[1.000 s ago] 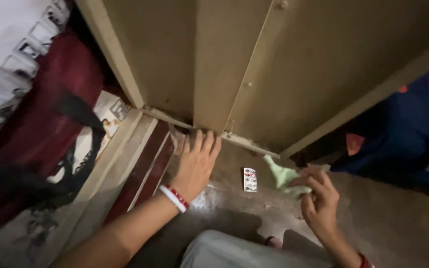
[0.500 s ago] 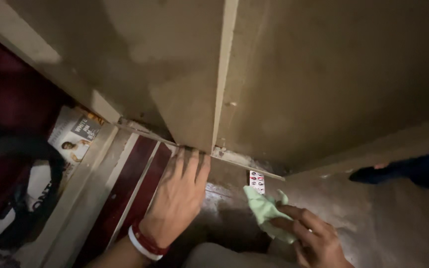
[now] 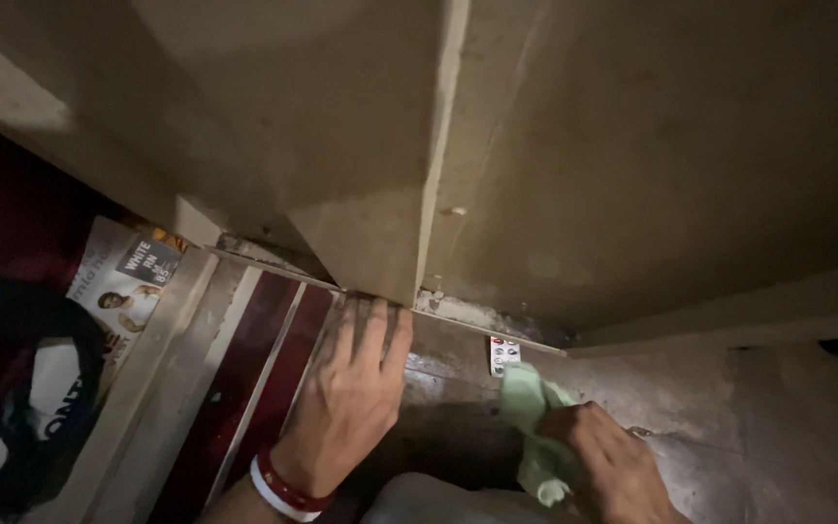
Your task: The person organizes a cluttered closet by picking up clothes hangers and a pink cap from a bed, wiping them with a cloth, and placing them into the closet. The person also wipes the interior surfaces of the closet with the cloth.
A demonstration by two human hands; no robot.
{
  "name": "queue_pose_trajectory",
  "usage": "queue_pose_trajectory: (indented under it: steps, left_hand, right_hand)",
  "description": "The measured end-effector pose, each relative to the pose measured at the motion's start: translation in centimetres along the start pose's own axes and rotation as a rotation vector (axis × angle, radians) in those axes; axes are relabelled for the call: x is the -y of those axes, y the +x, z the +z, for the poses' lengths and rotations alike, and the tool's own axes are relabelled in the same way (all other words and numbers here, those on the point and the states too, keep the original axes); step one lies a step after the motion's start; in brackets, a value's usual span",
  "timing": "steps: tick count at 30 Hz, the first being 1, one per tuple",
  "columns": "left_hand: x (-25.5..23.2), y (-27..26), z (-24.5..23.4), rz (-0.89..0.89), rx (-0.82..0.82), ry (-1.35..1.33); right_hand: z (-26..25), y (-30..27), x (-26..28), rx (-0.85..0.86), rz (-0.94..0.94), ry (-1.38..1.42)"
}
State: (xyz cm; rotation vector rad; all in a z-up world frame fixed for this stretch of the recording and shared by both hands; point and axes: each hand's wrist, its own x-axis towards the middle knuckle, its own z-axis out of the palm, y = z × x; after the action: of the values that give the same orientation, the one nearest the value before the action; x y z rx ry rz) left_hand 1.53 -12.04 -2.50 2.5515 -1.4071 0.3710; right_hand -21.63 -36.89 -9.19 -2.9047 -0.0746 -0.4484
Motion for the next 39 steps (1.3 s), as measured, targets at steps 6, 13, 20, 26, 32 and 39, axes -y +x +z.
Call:
queue_pose_trajectory:
  steps: [6, 13, 20, 26, 32, 39]
  left_hand:
    - [-0.1, 0.1, -0.2, 0.027, 0.009, 0.079]
    - [-1.1, -0.3, -0.7, 0.021, -0.058, 0.176]
    - [-1.9, -0.2, -1.6, 0.012, -0.014, 0.204]
    - [-1.8, -1.0, -2.7, 0.022, 0.050, 0.113]
    - [-2.4, -3.6, -1.5, -0.053, 0.166, -0.279]
    - [-6.7, -2.2, 3.8, -0.294, 0.226, -1.006]
  right_hand:
    - [-6.0, 5.2, 3.7, -0.082, -0.238, -0.187]
    - [-4.2, 11.7, 7.2, 0.090, -0.066, -0.761]
    - [-1.8, 13.8, 8.1, 0.171, 0.176, -0.597]
    - [-7.5, 12.3, 8.2, -0.046, 0.092, -0.083]
    - [-11.9, 6.7, 8.3, -0.028, 0.062, 0.143]
    - [-4.1, 3.3, 7.4, -0.088, 0.335, 0.912]
